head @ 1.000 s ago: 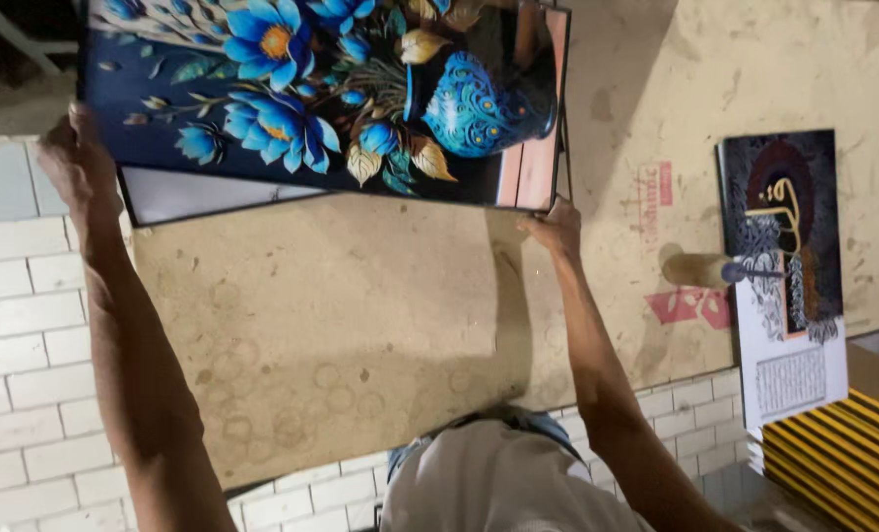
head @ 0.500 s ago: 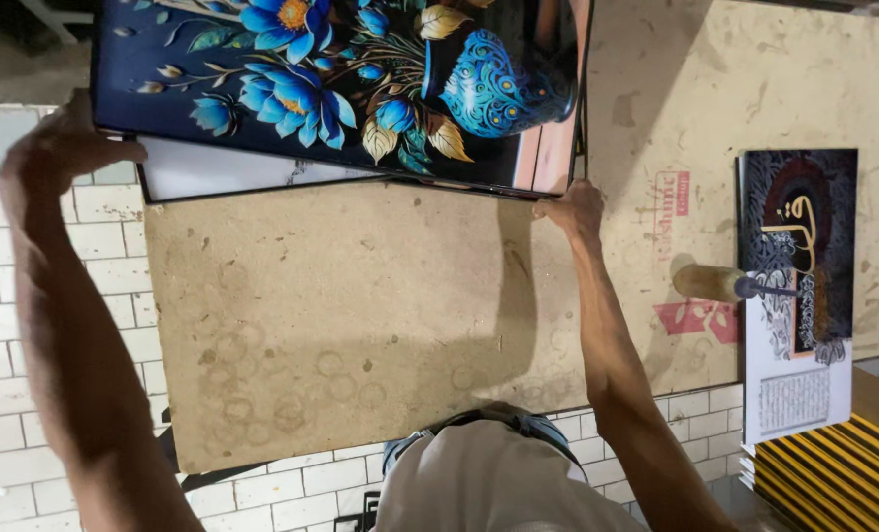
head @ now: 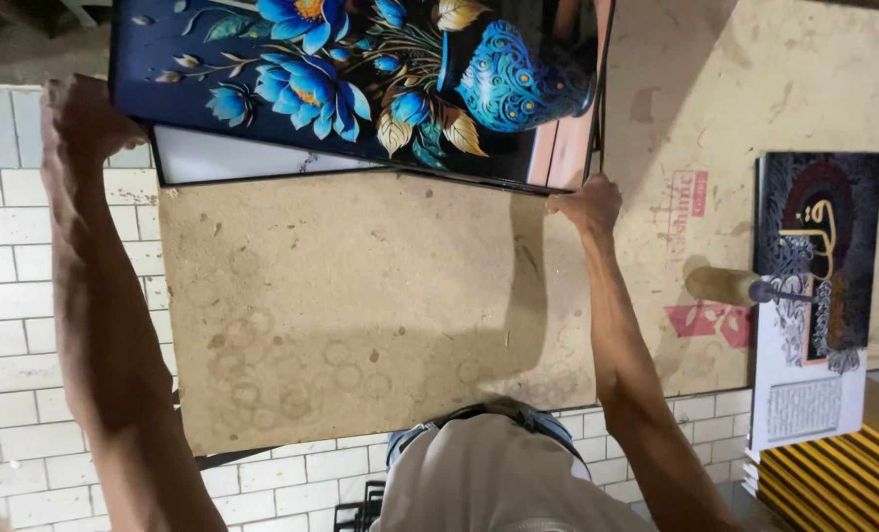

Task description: The person applies glue to the inner edge of a black frame, then places a printed image into the frame and presses it into place. This sequence is repeated for several different images, including floral and calligraphy prints, with each framed piece stacked on the table.

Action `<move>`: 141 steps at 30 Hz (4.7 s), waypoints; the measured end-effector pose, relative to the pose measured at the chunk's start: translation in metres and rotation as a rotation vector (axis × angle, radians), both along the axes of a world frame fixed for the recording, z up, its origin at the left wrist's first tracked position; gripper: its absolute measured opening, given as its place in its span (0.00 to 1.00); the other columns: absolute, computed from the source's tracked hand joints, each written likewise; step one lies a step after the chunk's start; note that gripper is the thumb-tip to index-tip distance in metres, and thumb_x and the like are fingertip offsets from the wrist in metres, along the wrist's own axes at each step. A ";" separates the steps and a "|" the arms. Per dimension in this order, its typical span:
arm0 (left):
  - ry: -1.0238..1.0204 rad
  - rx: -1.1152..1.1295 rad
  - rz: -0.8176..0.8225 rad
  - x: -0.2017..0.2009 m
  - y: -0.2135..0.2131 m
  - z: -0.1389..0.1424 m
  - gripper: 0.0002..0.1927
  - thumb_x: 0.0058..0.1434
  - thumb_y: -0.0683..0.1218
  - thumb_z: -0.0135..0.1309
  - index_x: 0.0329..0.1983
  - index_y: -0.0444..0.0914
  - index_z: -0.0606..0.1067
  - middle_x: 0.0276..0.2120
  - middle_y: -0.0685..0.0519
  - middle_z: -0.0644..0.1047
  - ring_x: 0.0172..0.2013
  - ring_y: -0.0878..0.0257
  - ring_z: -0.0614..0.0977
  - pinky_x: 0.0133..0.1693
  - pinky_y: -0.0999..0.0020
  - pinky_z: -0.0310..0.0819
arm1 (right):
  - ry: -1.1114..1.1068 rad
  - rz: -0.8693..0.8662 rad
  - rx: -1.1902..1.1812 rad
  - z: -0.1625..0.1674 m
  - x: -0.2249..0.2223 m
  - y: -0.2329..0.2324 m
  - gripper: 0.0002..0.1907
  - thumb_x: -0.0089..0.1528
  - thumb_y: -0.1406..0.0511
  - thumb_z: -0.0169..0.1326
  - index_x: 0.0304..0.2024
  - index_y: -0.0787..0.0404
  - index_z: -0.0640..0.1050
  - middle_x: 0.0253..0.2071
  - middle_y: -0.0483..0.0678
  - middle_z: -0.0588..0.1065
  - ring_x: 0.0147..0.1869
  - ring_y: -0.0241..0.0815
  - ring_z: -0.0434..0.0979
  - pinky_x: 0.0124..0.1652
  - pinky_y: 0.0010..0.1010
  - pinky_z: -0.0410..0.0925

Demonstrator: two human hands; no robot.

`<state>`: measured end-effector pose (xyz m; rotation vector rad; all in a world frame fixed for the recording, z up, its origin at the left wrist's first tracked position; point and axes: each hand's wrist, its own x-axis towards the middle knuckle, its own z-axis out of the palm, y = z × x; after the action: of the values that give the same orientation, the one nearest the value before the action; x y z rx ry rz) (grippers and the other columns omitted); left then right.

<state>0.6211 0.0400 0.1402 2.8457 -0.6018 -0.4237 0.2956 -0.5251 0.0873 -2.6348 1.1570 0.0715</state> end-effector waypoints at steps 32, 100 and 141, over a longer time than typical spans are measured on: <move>0.367 -0.112 0.919 -0.738 -0.008 -0.143 0.31 0.50 0.65 0.67 0.55 0.49 0.80 0.45 0.52 0.85 0.46 0.53 0.85 0.46 0.56 0.81 | -1.925 -0.836 2.305 -0.032 -0.236 -0.182 0.48 0.50 0.43 0.63 0.63 0.68 0.71 0.60 0.57 0.73 0.58 0.52 0.79 0.55 0.40 0.77; 1.063 -1.150 0.380 -0.692 -0.505 -0.084 0.54 0.63 0.53 0.57 0.79 0.53 0.32 0.44 0.45 0.78 0.43 0.53 0.80 0.40 0.47 0.79 | -1.588 -0.605 1.730 0.006 -0.572 -0.147 0.39 0.51 0.44 0.69 0.59 0.55 0.76 0.52 0.47 0.78 0.46 0.38 0.76 0.45 0.26 0.70; -0.374 -0.882 1.034 -0.570 -0.033 -0.130 0.57 0.51 0.57 0.72 0.76 0.37 0.53 0.74 0.31 0.45 0.73 0.35 0.53 0.70 0.48 0.56 | -0.453 0.125 1.878 -0.008 -0.144 0.313 0.10 0.53 0.74 0.62 0.38 0.65 0.79 0.35 0.50 0.78 0.40 0.49 0.83 0.44 0.51 0.81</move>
<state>0.0507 0.0071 0.0105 1.9689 0.5489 0.4518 0.1518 -0.2123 0.0792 -0.9098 0.2767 0.3429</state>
